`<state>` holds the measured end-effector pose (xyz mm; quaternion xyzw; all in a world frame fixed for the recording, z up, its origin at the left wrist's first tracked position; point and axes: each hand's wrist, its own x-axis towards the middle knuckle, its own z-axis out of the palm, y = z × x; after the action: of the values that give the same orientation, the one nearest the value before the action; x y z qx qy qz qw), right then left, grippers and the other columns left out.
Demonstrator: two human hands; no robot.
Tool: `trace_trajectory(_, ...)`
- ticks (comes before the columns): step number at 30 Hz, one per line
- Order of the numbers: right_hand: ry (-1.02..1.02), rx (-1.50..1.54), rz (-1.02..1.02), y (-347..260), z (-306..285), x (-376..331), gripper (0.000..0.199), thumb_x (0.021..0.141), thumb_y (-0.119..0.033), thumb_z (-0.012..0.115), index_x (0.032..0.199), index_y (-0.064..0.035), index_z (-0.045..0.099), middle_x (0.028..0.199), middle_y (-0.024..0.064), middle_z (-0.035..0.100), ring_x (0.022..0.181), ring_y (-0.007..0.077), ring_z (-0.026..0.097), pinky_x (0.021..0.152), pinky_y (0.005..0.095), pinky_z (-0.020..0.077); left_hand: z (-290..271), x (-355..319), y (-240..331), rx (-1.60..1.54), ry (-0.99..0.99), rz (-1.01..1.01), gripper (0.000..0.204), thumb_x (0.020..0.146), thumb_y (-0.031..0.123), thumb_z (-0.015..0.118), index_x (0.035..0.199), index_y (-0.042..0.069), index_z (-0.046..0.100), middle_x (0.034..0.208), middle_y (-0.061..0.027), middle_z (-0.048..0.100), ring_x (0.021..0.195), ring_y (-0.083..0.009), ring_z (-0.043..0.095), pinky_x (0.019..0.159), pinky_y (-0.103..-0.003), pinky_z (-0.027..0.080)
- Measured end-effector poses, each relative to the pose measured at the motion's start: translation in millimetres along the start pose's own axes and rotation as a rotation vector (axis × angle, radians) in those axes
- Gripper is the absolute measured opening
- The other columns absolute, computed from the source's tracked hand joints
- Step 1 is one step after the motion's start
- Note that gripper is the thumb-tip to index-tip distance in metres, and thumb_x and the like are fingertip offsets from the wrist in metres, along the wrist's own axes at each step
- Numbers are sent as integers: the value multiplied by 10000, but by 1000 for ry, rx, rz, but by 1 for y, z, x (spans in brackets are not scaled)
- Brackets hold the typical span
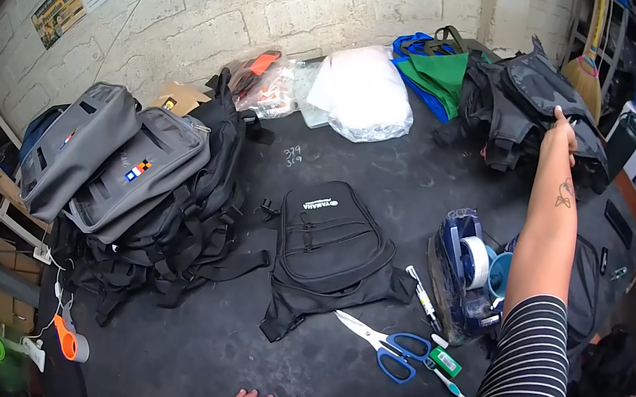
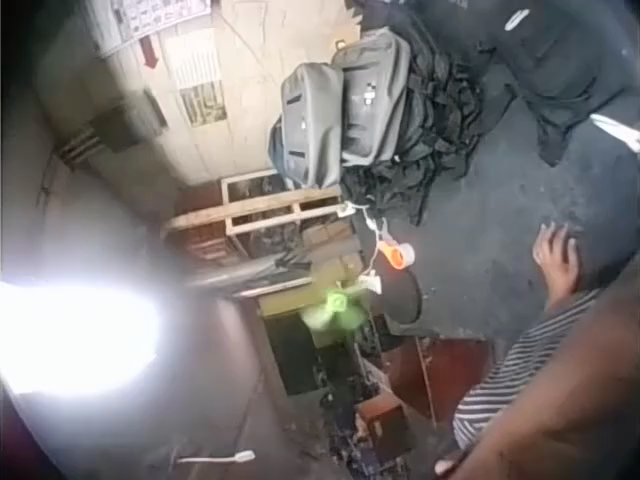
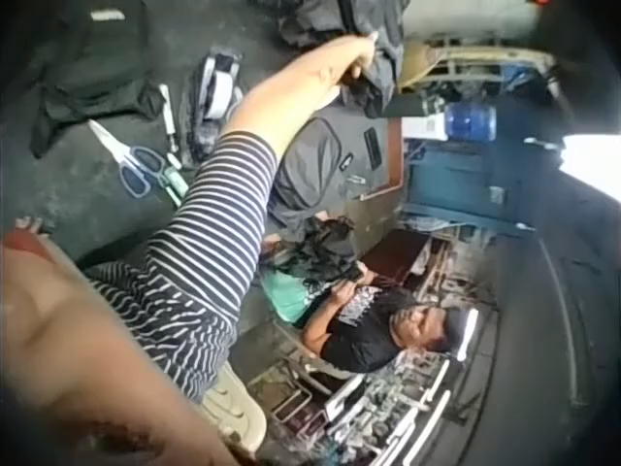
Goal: Trimming excess fabric and threads from black pouches using scissors.
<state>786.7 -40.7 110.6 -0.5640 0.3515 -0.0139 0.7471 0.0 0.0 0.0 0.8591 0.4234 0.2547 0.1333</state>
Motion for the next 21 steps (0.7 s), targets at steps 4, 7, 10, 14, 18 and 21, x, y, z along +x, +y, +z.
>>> trace_trajectory(4, 24, -67, -58, -29, 15, 30, 1205, 473, -487, 867, 1321, 69, 215, 1383, 173, 264, 1180, 306, 369, 964, 378, 356, 7, 8, 2, -56, 31, -10, 275, 746, 183, 654, 1010, 110, 666, 1134, -119, 559, 1128, -338, 481, 985, -460, 326)
trace_trajectory(7, -117, -50, -191, -41, 17, 23, 644, 587, -251, 801, 1078, 52, 512, 1110, 124, 532, 941, 263, 529, 796, 428, 464, -2, 2, 3, -62, 20, -33, 275, 762, 186, 642, 1024, 103, 657, 1143, -123, 553, 1137, -343, 470, 988, -463, 317)
trace_trajectory(10, -321, -67, -293, -69, 9, -14, 130, 656, -149, 683, 708, -46, 624, 704, 34, 578, 645, 221, 527, 591, 434, 435, -6, 6, 7, -89, -12, -46, 298, 786, 200, 630, 1068, 103, 636, 1178, -132, 532, 1161, -350, 446, 1001, -470, 293)
trace_trajectory(14, -636, 189, -350, -102, -5, -119, 140, 655, -158, 661, 641, -116, 529, 621, 5, 481, 475, 145, 339, 429, 290, 274, -2, 2, -5, -88, 6, -24, 316, 725, 131, 651, 1039, 103, 634, 1156, -109, 509, 1180, -328, 417, 1007, -470, 253)
trace_trajectory(18, -953, 20, -397, -146, -44, -256, 162, 703, -164, 657, 705, -97, 509, 589, -9, 377, 411, 104, 273, 371, 267, 229, -5, -6, -7, -129, 69, 13, 313, 720, 127, 667, 1029, 96, 628, 1145, -108, 511, 1173, -327, 424, 1003, -464, 263)
trace_trajectory(21, -1159, -36, -369, -139, -88, -358, 231, 717, -166, 678, 756, -47, 485, 574, -24, 300, 390, 82, 232, 353, 223, 192, -4, -15, -12, -172, 98, 14, 377, 705, 129, 689, 1073, 96, 612, 1148, -110, 510, 1175, -324, 427, 1008, -451, 264)
